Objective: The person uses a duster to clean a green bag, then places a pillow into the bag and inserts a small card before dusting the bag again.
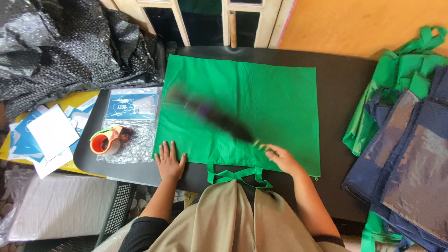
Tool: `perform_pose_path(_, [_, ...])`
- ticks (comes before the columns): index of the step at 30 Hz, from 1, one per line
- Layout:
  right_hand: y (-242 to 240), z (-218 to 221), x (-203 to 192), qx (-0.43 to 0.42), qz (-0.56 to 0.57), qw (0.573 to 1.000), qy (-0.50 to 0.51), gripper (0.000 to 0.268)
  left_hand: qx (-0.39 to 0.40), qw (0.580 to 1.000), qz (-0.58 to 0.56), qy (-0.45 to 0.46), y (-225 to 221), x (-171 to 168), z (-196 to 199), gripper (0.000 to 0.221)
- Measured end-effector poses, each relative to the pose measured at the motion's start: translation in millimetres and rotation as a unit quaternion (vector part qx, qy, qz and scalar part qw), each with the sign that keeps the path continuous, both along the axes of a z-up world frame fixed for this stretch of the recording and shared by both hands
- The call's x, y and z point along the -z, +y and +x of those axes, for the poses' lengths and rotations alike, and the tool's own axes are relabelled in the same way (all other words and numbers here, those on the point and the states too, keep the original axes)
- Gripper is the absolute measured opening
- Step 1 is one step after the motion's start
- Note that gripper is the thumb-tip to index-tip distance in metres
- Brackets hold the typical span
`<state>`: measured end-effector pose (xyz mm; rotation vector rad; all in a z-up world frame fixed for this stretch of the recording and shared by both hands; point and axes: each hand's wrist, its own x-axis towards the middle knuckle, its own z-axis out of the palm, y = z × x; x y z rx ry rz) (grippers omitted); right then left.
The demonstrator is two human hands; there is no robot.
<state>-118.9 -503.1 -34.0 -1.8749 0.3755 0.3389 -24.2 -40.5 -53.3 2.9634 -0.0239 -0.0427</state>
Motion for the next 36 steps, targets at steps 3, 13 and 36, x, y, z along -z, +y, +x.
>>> perform_pose_path(3, [10.1, 19.1, -18.7, -0.112, 0.029, 0.993, -0.019, 0.040, -0.011, 0.998, 0.051, 0.020, 6.9, 16.1, 8.7, 0.066])
perform_pose_path(13, [15.3, 118.0, -8.4, 0.112, -0.090, 0.979, -0.144, 0.041, -0.004, 1.000, -0.011, -0.004, 3.8, 2.8, 2.4, 0.082])
perform_pose_path(36, [33.7, 95.1, -16.6, -0.133, 0.110, 0.984, -0.045, 0.031, -0.032, 0.993, 0.067, 0.096, 10.5, 22.7, 11.7, 0.080])
